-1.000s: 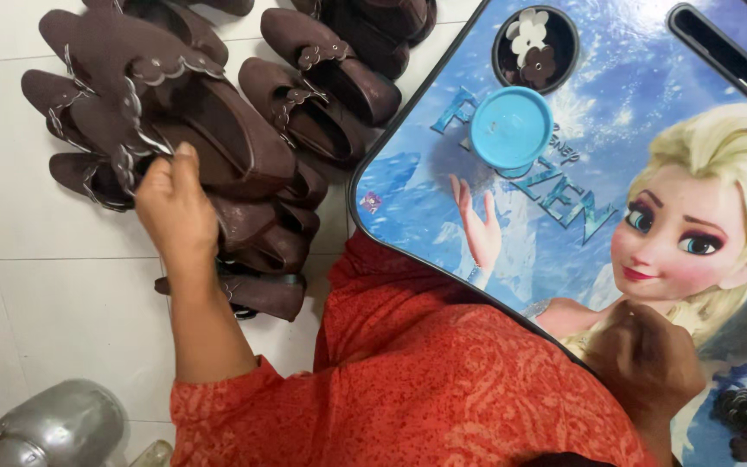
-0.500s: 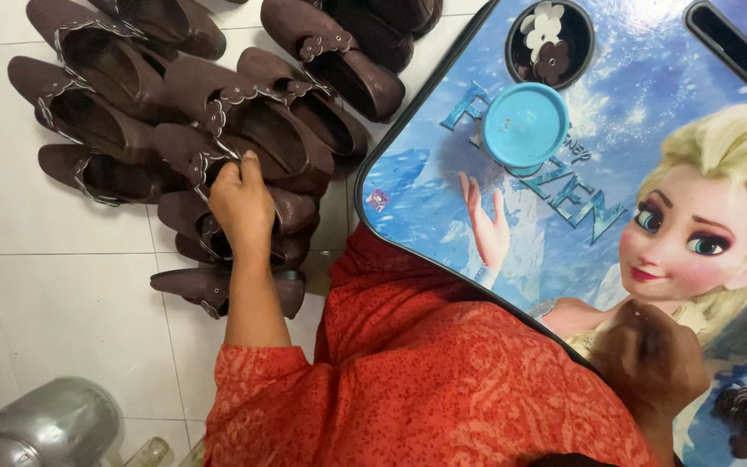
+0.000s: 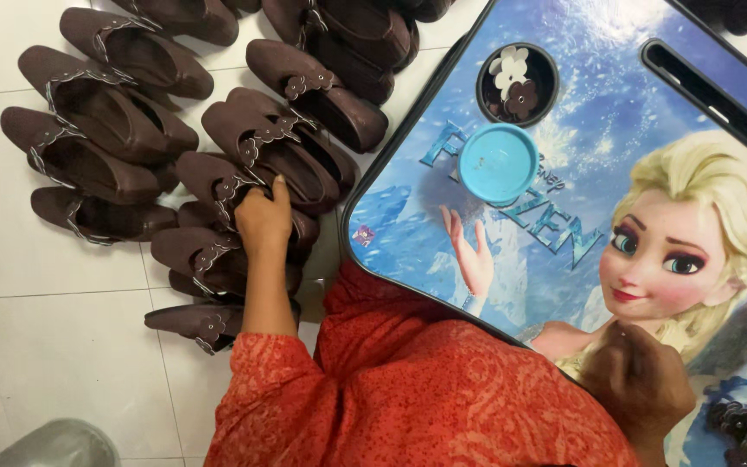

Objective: The person wipes the exterior and interior of brown flat shoes with a white cloth, handling them one at a time. They pick up shoes from the floor, wipe the upper, sides, and insole, then place them on a Frozen-themed tray before repeating the process with another shoe.

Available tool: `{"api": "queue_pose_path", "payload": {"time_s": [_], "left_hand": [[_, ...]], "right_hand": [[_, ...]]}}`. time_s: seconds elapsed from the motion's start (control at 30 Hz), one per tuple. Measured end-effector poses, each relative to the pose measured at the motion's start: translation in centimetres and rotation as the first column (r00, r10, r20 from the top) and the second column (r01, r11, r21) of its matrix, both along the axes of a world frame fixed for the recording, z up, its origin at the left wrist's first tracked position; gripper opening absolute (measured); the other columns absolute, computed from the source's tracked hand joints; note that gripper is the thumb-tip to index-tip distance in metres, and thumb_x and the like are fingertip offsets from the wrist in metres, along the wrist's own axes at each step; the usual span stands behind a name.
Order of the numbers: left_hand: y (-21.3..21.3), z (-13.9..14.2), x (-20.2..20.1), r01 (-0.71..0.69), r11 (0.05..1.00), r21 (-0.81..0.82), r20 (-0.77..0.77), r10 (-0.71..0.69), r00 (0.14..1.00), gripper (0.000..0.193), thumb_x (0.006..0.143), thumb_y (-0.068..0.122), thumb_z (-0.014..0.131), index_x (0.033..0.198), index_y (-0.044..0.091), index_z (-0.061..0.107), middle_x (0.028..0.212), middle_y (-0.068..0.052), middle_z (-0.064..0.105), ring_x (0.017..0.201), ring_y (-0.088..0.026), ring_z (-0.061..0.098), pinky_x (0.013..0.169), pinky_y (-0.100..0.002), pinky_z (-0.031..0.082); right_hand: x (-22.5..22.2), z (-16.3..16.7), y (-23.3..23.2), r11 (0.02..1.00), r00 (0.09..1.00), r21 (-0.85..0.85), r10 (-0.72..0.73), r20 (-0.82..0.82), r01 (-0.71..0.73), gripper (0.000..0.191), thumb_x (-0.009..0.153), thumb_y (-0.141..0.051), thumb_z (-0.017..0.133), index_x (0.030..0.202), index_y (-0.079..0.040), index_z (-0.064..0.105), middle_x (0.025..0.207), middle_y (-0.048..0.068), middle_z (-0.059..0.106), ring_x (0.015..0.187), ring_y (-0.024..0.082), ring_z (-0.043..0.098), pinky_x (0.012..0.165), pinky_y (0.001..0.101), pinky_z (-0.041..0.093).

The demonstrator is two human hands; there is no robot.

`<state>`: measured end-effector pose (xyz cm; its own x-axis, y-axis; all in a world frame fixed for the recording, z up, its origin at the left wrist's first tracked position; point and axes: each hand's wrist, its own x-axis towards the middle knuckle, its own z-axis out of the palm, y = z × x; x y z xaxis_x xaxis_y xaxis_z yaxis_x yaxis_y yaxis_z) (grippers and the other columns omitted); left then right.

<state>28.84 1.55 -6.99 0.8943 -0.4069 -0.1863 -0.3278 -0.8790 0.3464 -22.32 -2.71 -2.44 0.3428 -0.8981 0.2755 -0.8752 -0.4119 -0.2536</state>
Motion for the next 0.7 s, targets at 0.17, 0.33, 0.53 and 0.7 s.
{"api": "queue_pose_path", "payload": {"time_s": [0.17, 0.33, 0.53, 0.7], "left_hand": [[-1.0, 2.3, 0.5, 0.129, 0.942, 0.311, 0.122, -0.174, 0.977, 0.058, 0.1, 0.056, 0.061, 0.088, 0.001, 0.072, 0.088, -0.023, 0.074, 0.082, -0.042, 0.071, 0.074, -0.051, 0.054], [-7.8, 3.8, 1.2, 0.375, 0.926, -0.045, 0.23, -0.356, 0.906, 0.04, 0.099, 0.043, 0.066, 0.091, 0.004, 0.067, 0.086, -0.015, 0.073, 0.076, -0.039, 0.07, 0.069, -0.052, 0.052], [-18.8, 4.5, 0.9, 0.535, 0.781, -0.322, 0.225, -0.486, 0.844, 0.04, 0.095, 0.037, 0.073, 0.119, 0.008, 0.063, 0.106, -0.014, 0.073, 0.096, -0.035, 0.07, 0.084, -0.049, 0.051], [-23.9, 4.9, -1.2, 0.552, 0.83, -0.083, 0.221, -0.525, 0.822, 0.097, 0.08, 0.045, 0.081, 0.151, 0.001, 0.032, 0.121, -0.021, 0.061, 0.111, -0.04, 0.06, 0.089, -0.051, 0.047]], "right_hand": [[1.0, 0.2, -0.1, 0.999, 0.999, -0.034, -0.033, -0.03, 0.032, 0.009, 0.107, -0.013, 0.072, 0.116, -0.011, 0.071, 0.095, 0.011, 0.068, 0.082, 0.029, 0.067, 0.075, 0.0364, 0.054], [1.1, 0.4, -0.3, 0.999, 0.999, -0.029, -0.021, -0.026, 0.021, 0.015, 0.102, -0.017, 0.071, 0.116, -0.011, 0.071, 0.096, 0.01, 0.069, 0.082, 0.027, 0.068, 0.075, 0.0353, 0.054], [1.7, 0.9, -0.8, 0.998, 0.997, 0.018, -0.053, 0.05, 0.052, 0.018, 0.101, -0.018, 0.072, 0.118, -0.013, 0.074, 0.093, 0.007, 0.069, 0.08, 0.023, 0.068, 0.075, 0.0328, 0.054], [2.9, 1.4, -0.6, 0.995, 0.997, -0.055, -0.079, -0.007, 0.079, 0.016, 0.098, -0.017, 0.076, 0.113, -0.012, 0.075, 0.084, 0.009, 0.067, 0.074, 0.027, 0.067, 0.067, 0.0362, 0.052]]}}
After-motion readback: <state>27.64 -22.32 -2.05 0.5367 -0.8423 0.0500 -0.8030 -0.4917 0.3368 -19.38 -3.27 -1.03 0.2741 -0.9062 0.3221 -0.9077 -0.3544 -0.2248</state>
